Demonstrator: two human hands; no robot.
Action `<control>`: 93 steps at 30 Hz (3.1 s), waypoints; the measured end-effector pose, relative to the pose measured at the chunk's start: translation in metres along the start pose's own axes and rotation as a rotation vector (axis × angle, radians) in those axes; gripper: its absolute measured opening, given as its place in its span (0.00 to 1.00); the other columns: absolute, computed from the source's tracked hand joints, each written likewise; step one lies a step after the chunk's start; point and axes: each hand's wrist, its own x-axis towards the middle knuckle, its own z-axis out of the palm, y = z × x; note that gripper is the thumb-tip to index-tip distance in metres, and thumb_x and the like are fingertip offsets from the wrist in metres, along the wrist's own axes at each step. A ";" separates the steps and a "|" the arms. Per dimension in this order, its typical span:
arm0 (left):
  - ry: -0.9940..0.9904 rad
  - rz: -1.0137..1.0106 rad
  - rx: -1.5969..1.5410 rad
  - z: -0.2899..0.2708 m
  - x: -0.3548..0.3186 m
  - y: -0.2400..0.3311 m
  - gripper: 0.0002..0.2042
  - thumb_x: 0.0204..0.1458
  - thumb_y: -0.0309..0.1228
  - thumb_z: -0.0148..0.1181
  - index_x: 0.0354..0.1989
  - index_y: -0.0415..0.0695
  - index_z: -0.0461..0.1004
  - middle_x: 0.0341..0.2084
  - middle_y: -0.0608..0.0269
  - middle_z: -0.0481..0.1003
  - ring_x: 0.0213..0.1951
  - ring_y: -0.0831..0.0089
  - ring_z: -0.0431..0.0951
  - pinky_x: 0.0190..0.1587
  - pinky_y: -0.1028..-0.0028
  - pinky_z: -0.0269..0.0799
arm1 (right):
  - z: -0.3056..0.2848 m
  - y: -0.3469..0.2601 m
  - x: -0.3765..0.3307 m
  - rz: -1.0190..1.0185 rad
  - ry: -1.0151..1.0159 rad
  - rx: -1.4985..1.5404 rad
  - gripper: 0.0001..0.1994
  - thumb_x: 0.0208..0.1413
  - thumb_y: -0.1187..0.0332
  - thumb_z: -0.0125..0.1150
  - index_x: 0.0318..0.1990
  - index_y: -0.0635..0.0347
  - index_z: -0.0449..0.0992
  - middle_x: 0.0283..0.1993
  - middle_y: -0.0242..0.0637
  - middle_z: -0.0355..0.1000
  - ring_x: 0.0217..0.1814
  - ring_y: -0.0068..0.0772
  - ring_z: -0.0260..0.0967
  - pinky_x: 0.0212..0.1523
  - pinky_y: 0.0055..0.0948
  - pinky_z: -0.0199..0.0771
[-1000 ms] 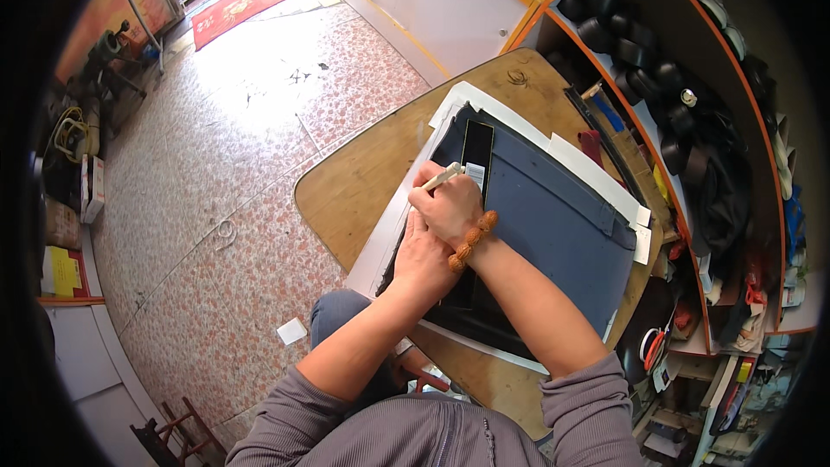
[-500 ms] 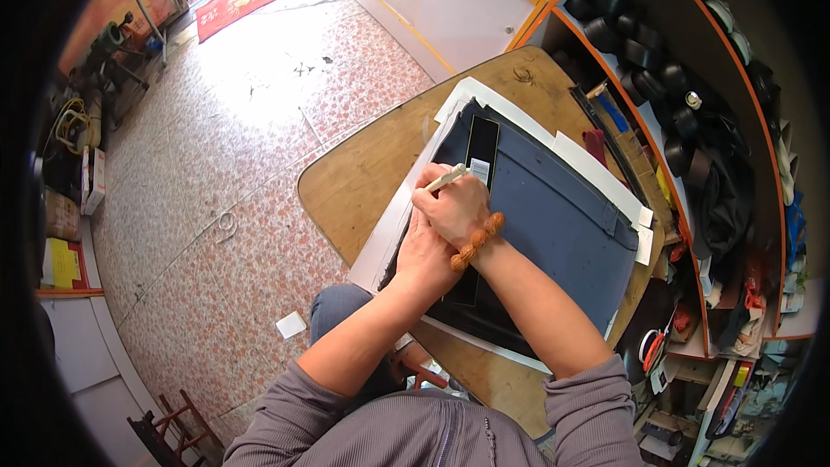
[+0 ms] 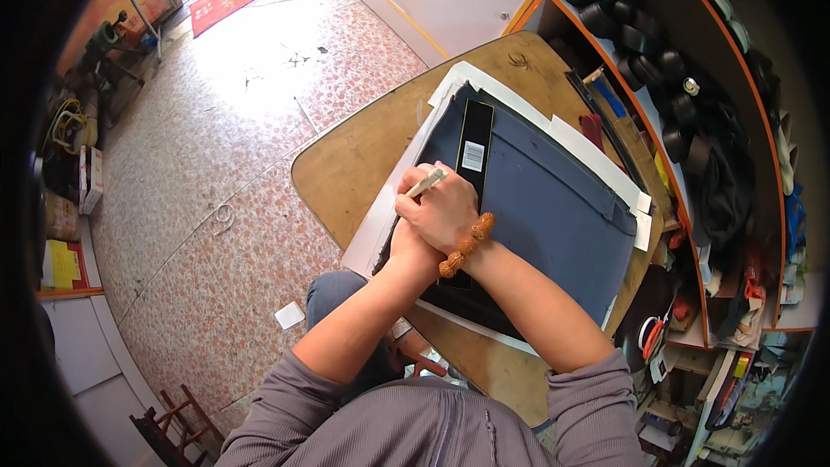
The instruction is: The person traces a rectangular outline on a white sheet using a dark rectangular object as a template, then uses scissors to cut along the traced lines. The person handles the template, white sheet, and scissors throughout the process.
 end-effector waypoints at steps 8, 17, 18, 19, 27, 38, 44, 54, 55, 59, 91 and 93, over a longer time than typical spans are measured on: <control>0.271 -0.116 -0.772 0.001 0.006 -0.008 0.22 0.51 0.34 0.57 0.56 0.42 0.69 0.62 0.39 0.60 0.64 0.44 0.58 0.66 0.56 0.54 | -0.031 0.016 -0.082 -0.011 0.373 0.195 0.09 0.53 0.71 0.62 0.42 0.57 0.75 0.38 0.43 0.75 0.41 0.47 0.72 0.44 0.37 0.74; 0.223 -0.030 -0.403 -0.009 0.002 0.001 0.24 0.57 0.39 0.56 0.61 0.42 0.66 0.64 0.38 0.57 0.66 0.45 0.55 0.66 0.58 0.55 | -0.063 0.062 -0.262 0.706 0.333 -0.189 0.32 0.55 0.64 0.63 0.65 0.54 0.55 0.71 0.47 0.51 0.75 0.53 0.42 0.70 0.63 0.39; 0.200 -0.031 -0.397 -0.007 0.004 0.000 0.24 0.58 0.39 0.56 0.61 0.42 0.66 0.65 0.39 0.57 0.67 0.45 0.54 0.66 0.58 0.55 | -0.061 0.064 -0.275 0.703 0.352 -0.240 0.33 0.55 0.63 0.62 0.65 0.55 0.55 0.70 0.49 0.51 0.75 0.54 0.42 0.69 0.64 0.40; 0.190 -0.031 -0.386 -0.006 0.004 0.001 0.25 0.58 0.39 0.56 0.62 0.42 0.66 0.65 0.39 0.56 0.67 0.46 0.54 0.66 0.58 0.55 | -0.061 0.066 -0.288 0.720 0.347 -0.289 0.33 0.55 0.61 0.62 0.65 0.57 0.54 0.70 0.50 0.51 0.74 0.55 0.43 0.69 0.65 0.41; 0.167 0.005 -0.348 0.001 0.009 -0.002 0.25 0.60 0.41 0.53 0.63 0.43 0.64 0.66 0.38 0.55 0.67 0.44 0.53 0.66 0.57 0.54 | -0.049 0.074 -0.320 0.729 0.408 -0.316 0.37 0.56 0.51 0.59 0.67 0.60 0.53 0.70 0.59 0.49 0.75 0.57 0.41 0.69 0.68 0.36; 0.276 -0.019 -0.479 -0.004 0.005 -0.004 0.25 0.53 0.40 0.61 0.58 0.43 0.67 0.62 0.33 0.58 0.64 0.39 0.57 0.65 0.53 0.55 | -0.060 0.067 -0.312 0.657 0.460 -0.252 0.35 0.50 0.60 0.68 0.65 0.57 0.59 0.68 0.51 0.56 0.74 0.54 0.46 0.70 0.62 0.33; 0.300 -0.030 -0.470 -0.003 0.001 -0.005 0.27 0.54 0.43 0.58 0.59 0.42 0.67 0.62 0.31 0.58 0.64 0.40 0.57 0.66 0.55 0.54 | -0.089 0.021 -0.239 0.198 0.624 0.392 0.19 0.64 0.65 0.52 0.59 0.65 0.69 0.46 0.45 0.74 0.40 0.33 0.72 0.43 0.29 0.72; 0.277 -0.037 -0.560 0.009 0.002 -0.010 0.27 0.51 0.38 0.52 0.59 0.38 0.66 0.61 0.38 0.60 0.66 0.40 0.54 0.69 0.54 0.46 | -0.031 -0.002 -0.041 0.095 0.303 0.631 0.05 0.54 0.71 0.59 0.34 0.63 0.75 0.27 0.36 0.75 0.29 0.20 0.72 0.31 0.24 0.72; 0.301 -0.035 -0.624 0.010 0.004 -0.010 0.27 0.49 0.39 0.55 0.58 0.40 0.67 0.59 0.43 0.65 0.64 0.42 0.56 0.69 0.55 0.47 | -0.022 0.001 -0.032 0.163 0.273 0.670 0.05 0.52 0.71 0.60 0.34 0.63 0.75 0.27 0.36 0.75 0.30 0.22 0.73 0.31 0.25 0.73; 0.262 -0.020 -0.654 0.010 0.004 -0.011 0.28 0.49 0.38 0.55 0.59 0.40 0.65 0.55 0.47 0.68 0.61 0.43 0.59 0.67 0.52 0.48 | -0.005 0.018 -0.010 0.194 0.196 0.459 0.08 0.50 0.66 0.61 0.33 0.61 0.76 0.28 0.38 0.77 0.29 0.31 0.76 0.32 0.29 0.74; 0.248 -0.099 -1.030 0.008 -0.003 -0.012 0.28 0.47 0.37 0.61 0.58 0.41 0.66 0.54 0.45 0.69 0.61 0.48 0.62 0.65 0.60 0.56 | -0.004 0.005 -0.003 -0.013 0.145 0.009 0.05 0.48 0.66 0.59 0.30 0.56 0.76 0.30 0.39 0.74 0.30 0.44 0.74 0.31 0.39 0.74; 0.396 -0.062 -0.954 0.011 -0.003 -0.011 0.28 0.47 0.36 0.61 0.57 0.41 0.66 0.54 0.45 0.69 0.62 0.47 0.61 0.65 0.59 0.56 | -0.004 0.006 0.000 -0.027 0.140 -0.013 0.05 0.48 0.66 0.59 0.30 0.57 0.76 0.30 0.40 0.74 0.30 0.45 0.74 0.31 0.40 0.74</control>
